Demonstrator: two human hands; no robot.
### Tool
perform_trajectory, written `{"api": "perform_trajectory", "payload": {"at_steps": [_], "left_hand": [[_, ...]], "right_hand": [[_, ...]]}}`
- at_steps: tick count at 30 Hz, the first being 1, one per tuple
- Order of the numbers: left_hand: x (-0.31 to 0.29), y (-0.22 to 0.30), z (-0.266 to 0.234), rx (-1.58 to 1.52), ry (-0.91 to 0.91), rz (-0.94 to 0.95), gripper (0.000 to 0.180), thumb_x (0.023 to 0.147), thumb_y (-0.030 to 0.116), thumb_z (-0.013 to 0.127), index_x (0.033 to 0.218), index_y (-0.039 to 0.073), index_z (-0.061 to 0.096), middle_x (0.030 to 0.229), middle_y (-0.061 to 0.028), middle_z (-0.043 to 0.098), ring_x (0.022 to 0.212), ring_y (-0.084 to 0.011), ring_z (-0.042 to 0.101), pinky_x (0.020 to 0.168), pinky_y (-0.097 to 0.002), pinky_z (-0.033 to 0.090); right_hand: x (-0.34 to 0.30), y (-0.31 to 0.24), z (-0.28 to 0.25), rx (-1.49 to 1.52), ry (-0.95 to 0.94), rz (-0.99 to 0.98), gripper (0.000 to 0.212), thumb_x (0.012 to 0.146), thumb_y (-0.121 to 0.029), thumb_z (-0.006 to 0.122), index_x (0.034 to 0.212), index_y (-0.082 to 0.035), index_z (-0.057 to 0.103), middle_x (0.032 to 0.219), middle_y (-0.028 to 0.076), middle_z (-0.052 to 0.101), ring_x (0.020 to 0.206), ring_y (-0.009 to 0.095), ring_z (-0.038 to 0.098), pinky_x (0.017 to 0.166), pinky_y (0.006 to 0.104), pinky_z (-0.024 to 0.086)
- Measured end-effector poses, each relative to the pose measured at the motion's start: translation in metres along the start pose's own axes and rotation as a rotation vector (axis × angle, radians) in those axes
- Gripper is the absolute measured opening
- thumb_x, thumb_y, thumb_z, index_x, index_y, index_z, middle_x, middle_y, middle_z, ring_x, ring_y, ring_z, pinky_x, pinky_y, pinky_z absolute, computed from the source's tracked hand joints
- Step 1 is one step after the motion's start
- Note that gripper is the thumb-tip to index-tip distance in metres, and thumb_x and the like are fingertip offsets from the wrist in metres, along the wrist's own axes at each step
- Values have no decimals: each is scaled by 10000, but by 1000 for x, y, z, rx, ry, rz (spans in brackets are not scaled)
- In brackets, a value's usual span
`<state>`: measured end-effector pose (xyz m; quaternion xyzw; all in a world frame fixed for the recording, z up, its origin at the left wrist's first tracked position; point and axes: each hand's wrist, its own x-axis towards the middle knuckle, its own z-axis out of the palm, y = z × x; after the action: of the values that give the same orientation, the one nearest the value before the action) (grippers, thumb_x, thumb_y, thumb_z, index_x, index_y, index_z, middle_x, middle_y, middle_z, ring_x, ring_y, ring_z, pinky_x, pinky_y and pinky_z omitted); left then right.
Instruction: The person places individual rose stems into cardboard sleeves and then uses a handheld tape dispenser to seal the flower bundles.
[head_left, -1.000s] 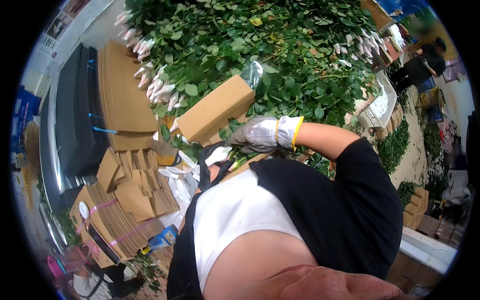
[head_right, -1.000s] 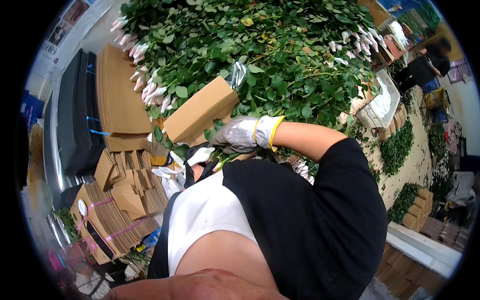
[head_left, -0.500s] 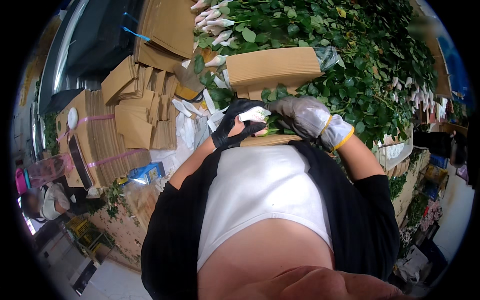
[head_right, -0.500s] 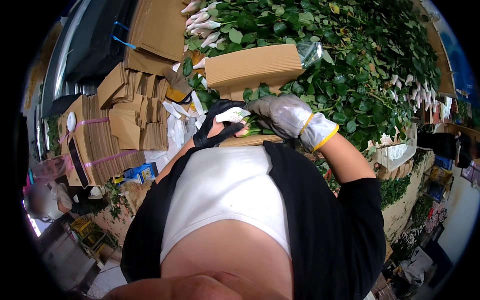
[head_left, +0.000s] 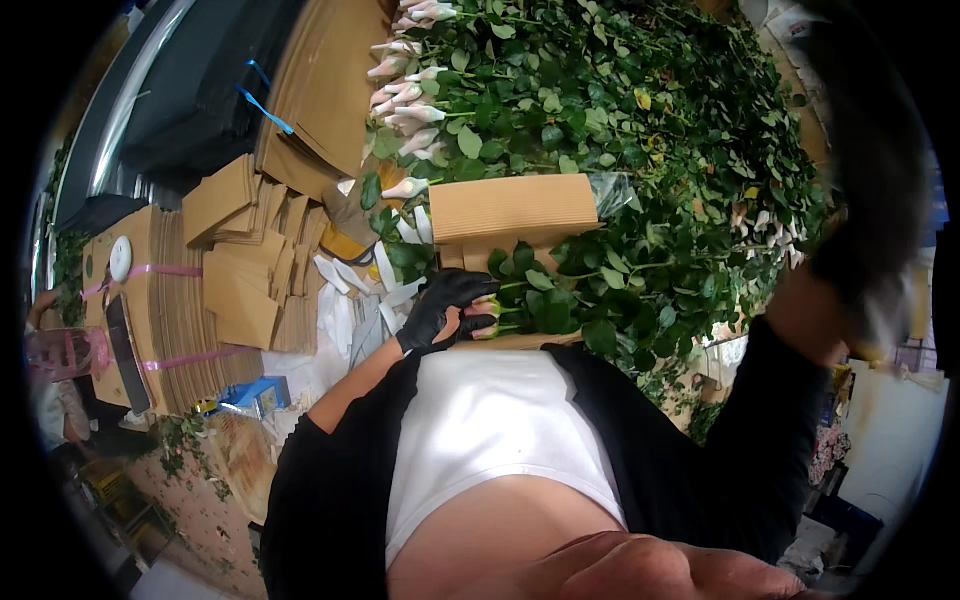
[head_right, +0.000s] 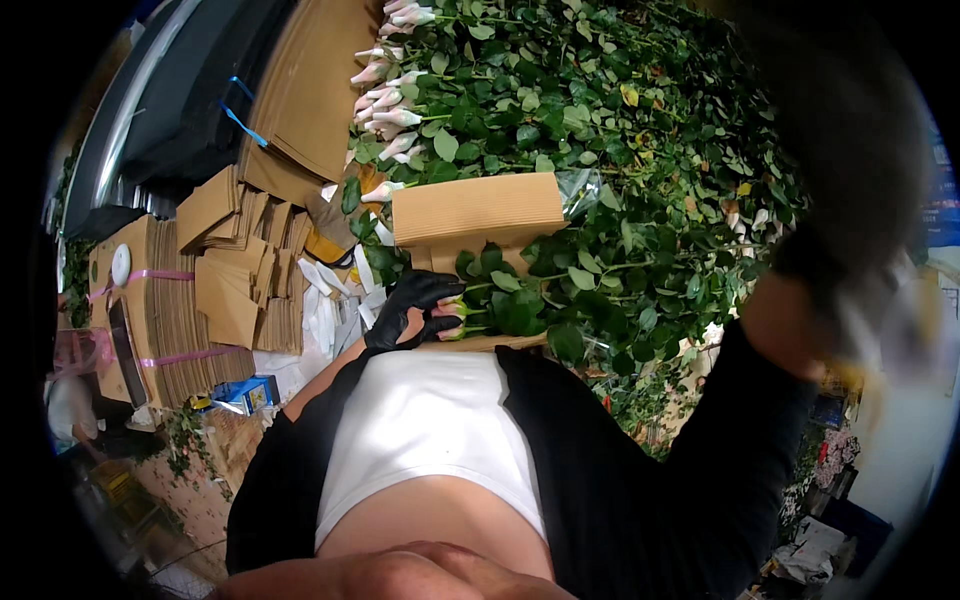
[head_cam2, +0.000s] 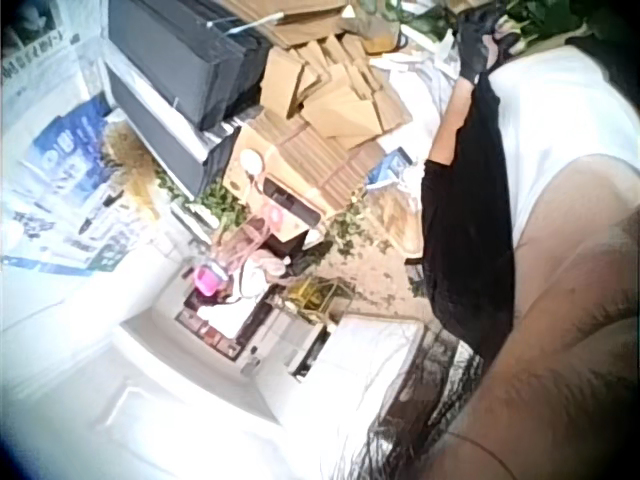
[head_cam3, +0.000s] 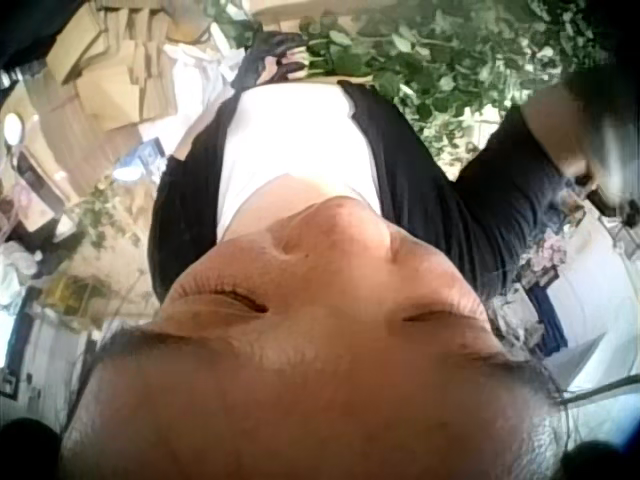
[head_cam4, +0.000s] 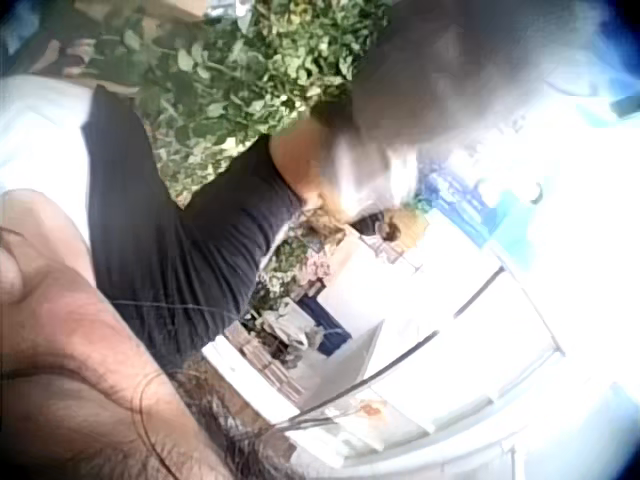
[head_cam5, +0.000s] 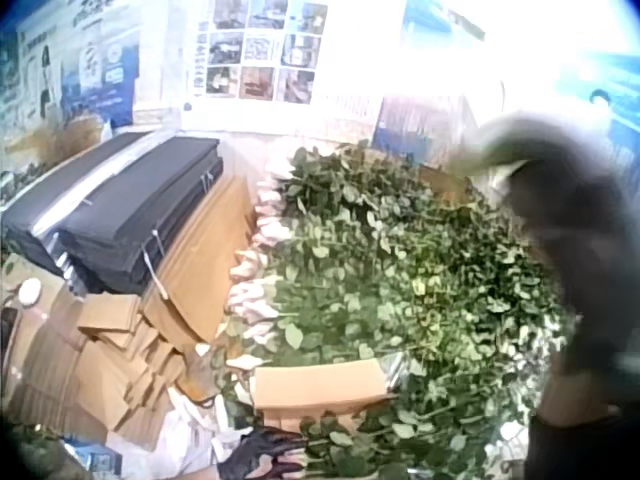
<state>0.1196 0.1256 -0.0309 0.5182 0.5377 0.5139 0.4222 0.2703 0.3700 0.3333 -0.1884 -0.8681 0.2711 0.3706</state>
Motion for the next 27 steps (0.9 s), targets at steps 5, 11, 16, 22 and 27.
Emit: {"api": "perform_trajectory", "payload": {"at_steps": [5,11,16,22,27], "left_hand": [[5,-11,-7,408,59,286,390,902,325,500,1205,112,623,1142,-88,622,1035,-287,541,907,-371,414],[6,-19,3,450,10,220,398,809,262,664,1180,118,643,1173,-80,617,1067,-275,536,936,-369,412],[-7,1,-5,395,65,139,402,809,268,668,1182,120,642,1173,-84,616,1068,-281,535,940,-374,409],[9,14,-18,342,-6,207,407,809,276,673,1185,123,641,1172,-90,615,1069,-288,533,944,-380,406],[0,0,-14,241,53,235,411,809,283,677,1187,125,640,1171,-94,615,1070,-294,531,948,-385,403]], "right_hand": [[-10,80,147,-502,-855,-170,370,896,-132,496,1253,-54,550,1059,141,642,817,159,626,640,238,510],[-34,84,150,-454,-341,-179,353,855,-70,597,1207,-92,597,1129,146,643,981,269,642,816,359,536],[-7,-20,110,-636,-515,-353,254,929,-162,532,1167,-132,617,954,78,697,861,245,673,826,384,525],[-51,-72,106,-445,-707,-326,318,853,-117,577,1170,-98,584,989,112,640,891,244,624,835,370,493],[-65,-45,120,-308,-855,-295,389,832,-76,576,1220,-81,546,1090,144,597,987,269,587,890,368,470]]}}
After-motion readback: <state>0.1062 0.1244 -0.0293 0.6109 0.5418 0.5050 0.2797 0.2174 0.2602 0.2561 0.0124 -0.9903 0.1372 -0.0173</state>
